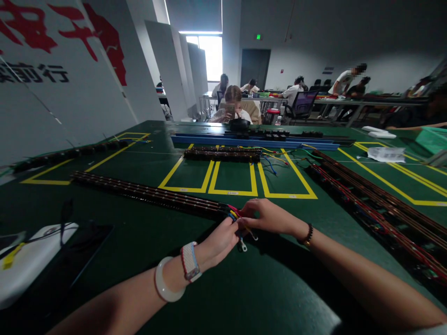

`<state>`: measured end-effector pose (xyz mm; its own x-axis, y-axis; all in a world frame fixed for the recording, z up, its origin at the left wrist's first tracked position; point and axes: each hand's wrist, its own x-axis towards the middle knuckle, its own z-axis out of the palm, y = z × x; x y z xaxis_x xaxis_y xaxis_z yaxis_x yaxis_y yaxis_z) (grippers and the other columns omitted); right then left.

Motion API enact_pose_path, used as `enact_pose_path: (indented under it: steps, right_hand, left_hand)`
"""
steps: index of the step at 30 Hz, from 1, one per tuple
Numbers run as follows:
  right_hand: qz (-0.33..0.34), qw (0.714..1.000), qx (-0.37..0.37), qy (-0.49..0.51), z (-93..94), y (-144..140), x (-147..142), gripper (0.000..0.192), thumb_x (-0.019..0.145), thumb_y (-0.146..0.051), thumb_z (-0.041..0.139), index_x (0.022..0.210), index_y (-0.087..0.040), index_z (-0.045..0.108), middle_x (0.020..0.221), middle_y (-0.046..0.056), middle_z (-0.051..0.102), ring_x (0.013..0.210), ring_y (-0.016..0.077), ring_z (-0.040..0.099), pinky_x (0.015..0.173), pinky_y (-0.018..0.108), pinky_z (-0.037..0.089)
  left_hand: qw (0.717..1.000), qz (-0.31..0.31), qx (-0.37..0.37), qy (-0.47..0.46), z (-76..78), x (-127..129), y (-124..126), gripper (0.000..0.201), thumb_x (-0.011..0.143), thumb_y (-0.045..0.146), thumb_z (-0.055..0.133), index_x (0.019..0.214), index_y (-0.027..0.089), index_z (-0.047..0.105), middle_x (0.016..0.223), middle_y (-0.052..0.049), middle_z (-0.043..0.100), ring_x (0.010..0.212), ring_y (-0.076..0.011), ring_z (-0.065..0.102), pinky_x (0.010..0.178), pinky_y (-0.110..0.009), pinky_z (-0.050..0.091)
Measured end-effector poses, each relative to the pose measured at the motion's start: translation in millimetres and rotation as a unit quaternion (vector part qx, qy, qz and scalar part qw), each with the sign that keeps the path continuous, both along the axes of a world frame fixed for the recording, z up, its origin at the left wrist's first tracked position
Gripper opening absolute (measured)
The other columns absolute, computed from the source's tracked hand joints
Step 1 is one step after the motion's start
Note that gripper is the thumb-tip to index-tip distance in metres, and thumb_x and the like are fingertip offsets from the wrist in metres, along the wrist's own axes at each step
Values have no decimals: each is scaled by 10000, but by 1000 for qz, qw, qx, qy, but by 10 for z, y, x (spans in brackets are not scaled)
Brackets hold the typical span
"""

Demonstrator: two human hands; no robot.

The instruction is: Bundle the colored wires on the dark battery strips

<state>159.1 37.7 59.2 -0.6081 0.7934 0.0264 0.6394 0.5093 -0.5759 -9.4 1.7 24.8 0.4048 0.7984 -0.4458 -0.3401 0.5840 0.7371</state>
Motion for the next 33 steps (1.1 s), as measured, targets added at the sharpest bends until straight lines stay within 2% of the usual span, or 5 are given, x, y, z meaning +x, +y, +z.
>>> enact_pose_path:
  steps: [6, 12, 18, 24, 33]
  right_hand:
    - [3, 1000, 0, -19, -37, -66, -38, 281, 711, -294, 720, 929, -140, 630, 814, 31, 636, 662, 115, 555, 570, 218, 392]
    - [-10, 998, -68, 0, -175, -28, -51, 283, 766, -405, 671, 844, -139, 609, 727, 5, 617, 591, 97, 508, 506, 203, 340]
    - [20, 978, -200, 62, -209, -15, -61, 408, 781, -533, 620, 896, -141, 624, 703, -2, 636, 550, 99, 547, 479, 196, 380]
    - [5, 913, -382, 142, -314, -46, -113, 453, 746, -566, 641, 849, -128, 592, 684, 18, 643, 600, 136, 626, 530, 227, 507]
    - [-26, 911, -378, 162, -290, -100, -146, 365, 847, -477, 575, 964, -131, 561, 711, 29, 662, 613, 134, 650, 539, 221, 526]
  left_hand:
    - [999, 3, 6, -41, 7, -2, -7, 173, 896, 93, 433, 1009, 131, 559, 1146, -118, 584, 1125, -179, 523, 1015, -362, 368]
    - [1000, -7, 5, -23, 33, -9, -9, 178, 898, 137, 470, 1050, 131, 562, 1120, -116, 595, 1069, -179, 545, 980, -349, 385]
    - [999, 7, -11, -49, 48, 1, 0, 294, 937, 184, 396, 1209, 182, 507, 1146, -95, 581, 1041, -161, 544, 935, -325, 394]
    - [999, -34, -6, -38, 112, -2, -24, 403, 964, 268, 324, 1361, 247, 386, 1187, -104, 550, 1002, -192, 552, 862, -359, 409]
    - [997, -40, 22, -68, 11, -20, 8, 463, 950, 345, 367, 1410, 325, 318, 1207, -73, 540, 990, -183, 550, 883, -342, 382]
